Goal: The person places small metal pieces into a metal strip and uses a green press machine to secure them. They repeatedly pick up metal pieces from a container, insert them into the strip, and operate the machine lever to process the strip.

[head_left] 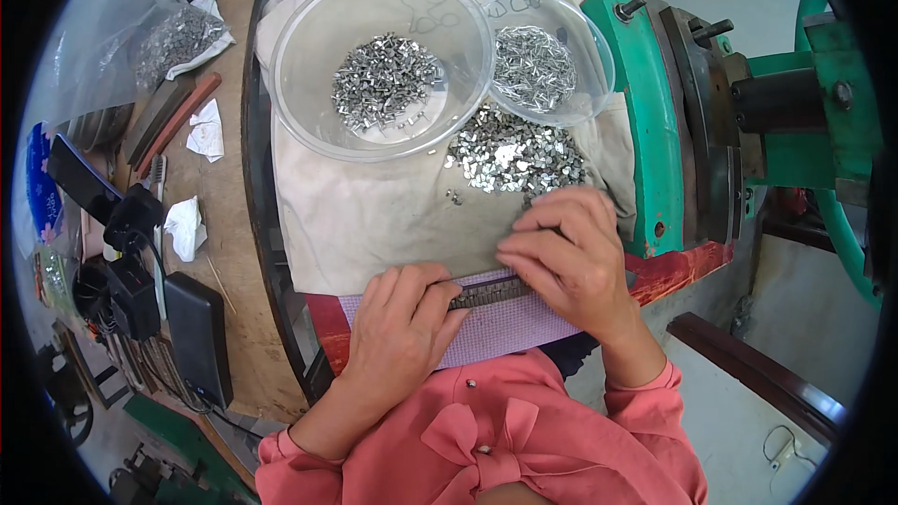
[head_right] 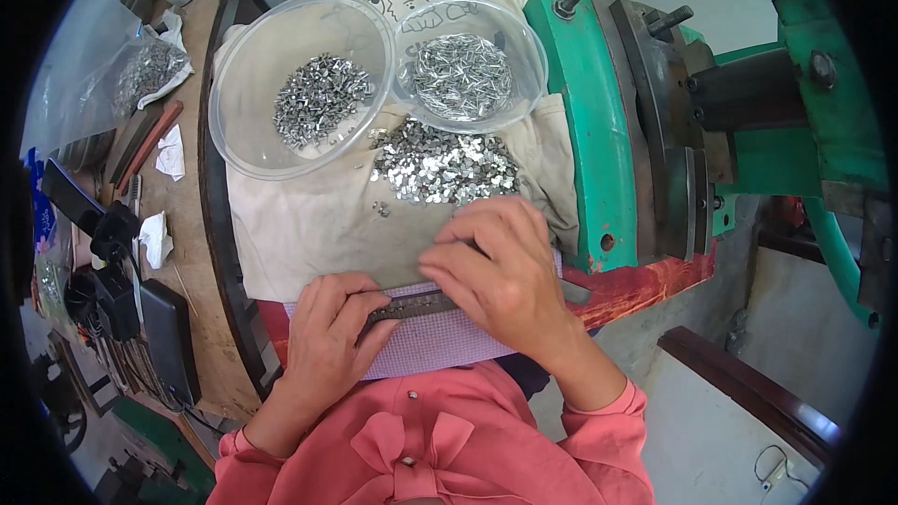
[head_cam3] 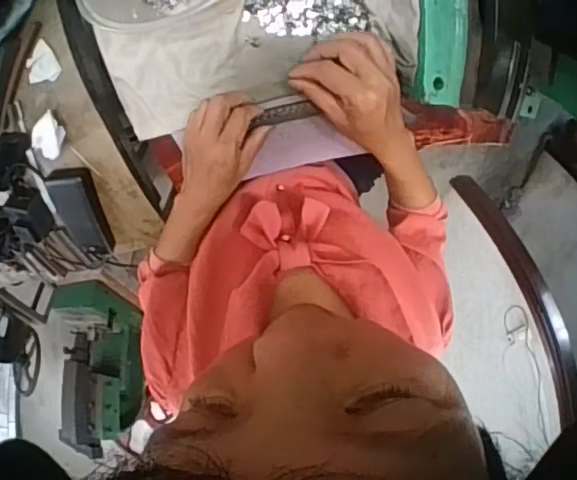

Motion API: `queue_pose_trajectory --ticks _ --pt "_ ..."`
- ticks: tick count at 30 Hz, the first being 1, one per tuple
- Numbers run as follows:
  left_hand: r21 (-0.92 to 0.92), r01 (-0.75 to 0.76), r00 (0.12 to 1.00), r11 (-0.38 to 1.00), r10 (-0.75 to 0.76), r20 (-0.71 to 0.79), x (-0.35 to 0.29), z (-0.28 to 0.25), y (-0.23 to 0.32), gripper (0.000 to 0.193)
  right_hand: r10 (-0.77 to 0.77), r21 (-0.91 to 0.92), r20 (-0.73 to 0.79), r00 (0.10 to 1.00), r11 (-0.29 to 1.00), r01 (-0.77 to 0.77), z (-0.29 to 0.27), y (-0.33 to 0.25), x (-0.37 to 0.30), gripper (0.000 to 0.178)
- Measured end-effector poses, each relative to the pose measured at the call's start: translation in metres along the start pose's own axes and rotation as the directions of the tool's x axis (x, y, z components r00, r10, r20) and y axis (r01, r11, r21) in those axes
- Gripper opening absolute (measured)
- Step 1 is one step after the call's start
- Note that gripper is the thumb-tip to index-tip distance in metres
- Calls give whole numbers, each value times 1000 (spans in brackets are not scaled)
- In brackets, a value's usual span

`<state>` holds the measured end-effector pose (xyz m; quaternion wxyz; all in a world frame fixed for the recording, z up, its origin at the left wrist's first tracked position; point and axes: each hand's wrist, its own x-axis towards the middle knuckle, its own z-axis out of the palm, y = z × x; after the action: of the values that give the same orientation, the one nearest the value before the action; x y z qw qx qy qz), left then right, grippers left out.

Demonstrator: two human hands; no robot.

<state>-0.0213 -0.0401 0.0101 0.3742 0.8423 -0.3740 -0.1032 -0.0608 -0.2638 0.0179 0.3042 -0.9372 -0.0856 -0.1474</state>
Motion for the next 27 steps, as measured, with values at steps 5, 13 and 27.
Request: queue_pose_trajectory --ticks 5,13,27 --pt "-4 17 1000 1000 -17 -10 -1 -2 -1 34 -69 -27 2 998 997 69 16 8 30 18" --pt "-26 11 1000 1000 -12 -21 1 -2 1 34 -159 -86 29 987 983 161 32 12 42 18" --pt "34 -52 995 998 54 -78 8 12 7 25 -107 -19 113 988 994 110 20 6 30 20"
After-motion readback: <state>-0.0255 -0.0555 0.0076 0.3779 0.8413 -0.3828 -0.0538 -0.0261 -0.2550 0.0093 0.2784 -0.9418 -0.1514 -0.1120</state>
